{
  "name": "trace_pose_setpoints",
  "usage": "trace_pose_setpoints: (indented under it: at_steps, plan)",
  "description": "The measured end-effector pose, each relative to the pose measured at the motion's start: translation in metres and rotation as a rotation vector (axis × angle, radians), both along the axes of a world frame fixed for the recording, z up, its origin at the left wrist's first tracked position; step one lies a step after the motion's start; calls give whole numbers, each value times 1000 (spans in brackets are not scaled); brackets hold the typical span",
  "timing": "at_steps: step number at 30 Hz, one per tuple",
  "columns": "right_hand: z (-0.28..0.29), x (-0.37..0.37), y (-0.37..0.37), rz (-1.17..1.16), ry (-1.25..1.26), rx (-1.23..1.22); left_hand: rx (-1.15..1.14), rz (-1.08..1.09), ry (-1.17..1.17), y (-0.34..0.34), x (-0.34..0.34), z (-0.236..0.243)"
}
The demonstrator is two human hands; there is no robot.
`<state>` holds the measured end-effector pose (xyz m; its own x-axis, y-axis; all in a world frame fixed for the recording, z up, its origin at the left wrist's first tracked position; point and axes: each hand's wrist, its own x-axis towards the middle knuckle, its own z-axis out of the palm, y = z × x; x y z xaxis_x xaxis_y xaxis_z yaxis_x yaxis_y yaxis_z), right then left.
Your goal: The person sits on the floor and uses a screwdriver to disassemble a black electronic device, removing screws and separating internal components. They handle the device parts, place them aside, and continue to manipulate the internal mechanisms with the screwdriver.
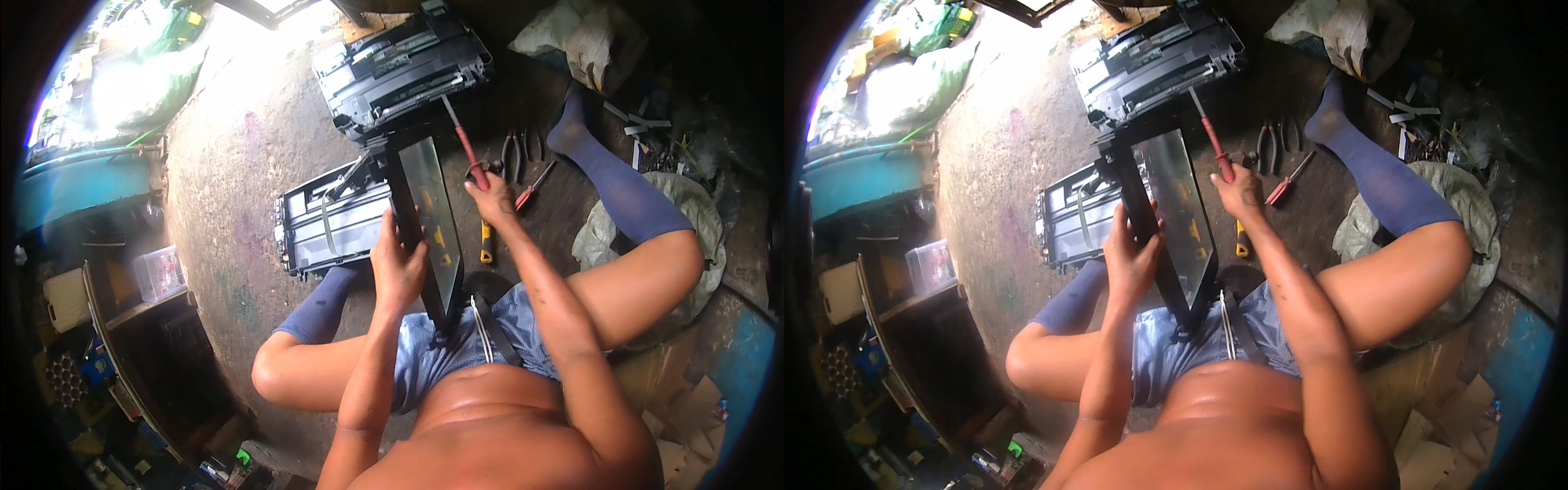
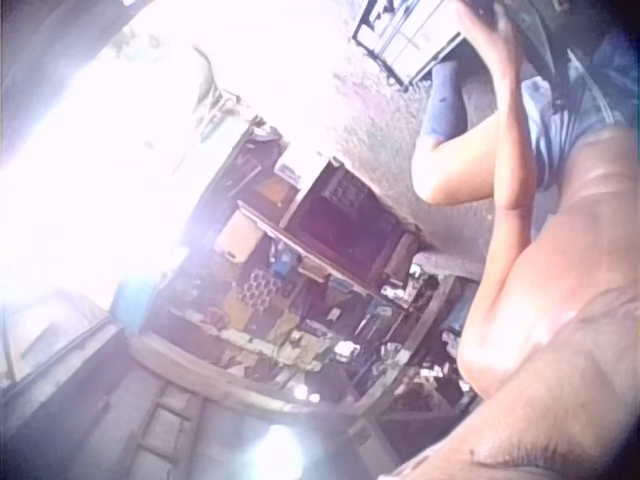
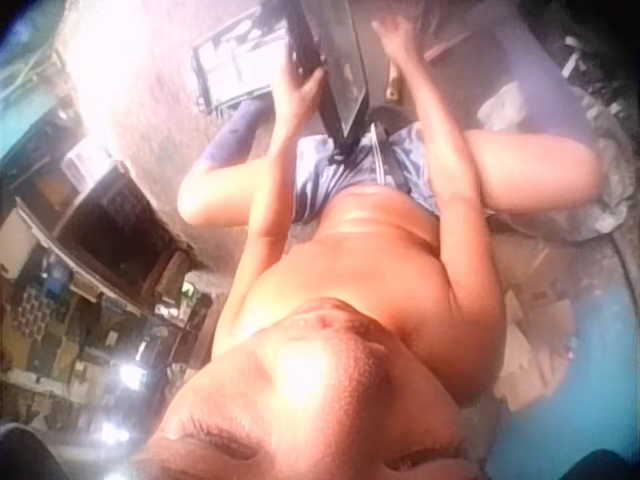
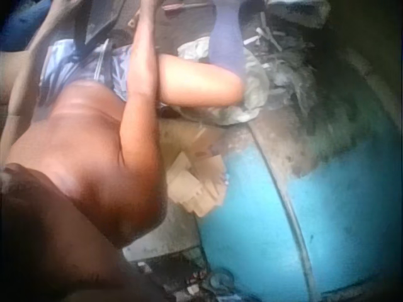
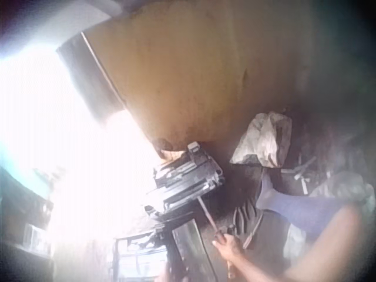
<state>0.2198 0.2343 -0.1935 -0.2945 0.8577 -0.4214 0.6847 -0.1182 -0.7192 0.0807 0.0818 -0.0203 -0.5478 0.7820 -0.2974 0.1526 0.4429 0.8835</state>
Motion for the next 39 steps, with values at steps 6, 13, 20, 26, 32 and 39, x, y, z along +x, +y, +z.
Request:
trace_pose_setpoints:
  at_steps: [6,13,20,26,32,39]
  plan:
    - [51,63,-56,92,88,-279,-88,-6,148,16,-5,-44]
    - [69,25,-67,8,235,-560,-109,-11,212,41,-1,-68]
    - [9,-19,-43,-92,203,-607,-97,66,170,62,12,-95]
    - [36,-47,-14,120,-68,-649,-2,104,112,45,-1,-123]
    - [30,-39,-1,708,-288,21,-2,104,170,35,-16,-103]
    - [43,-56,31,972,-365,88,-19,137,104,32,-15,-106]
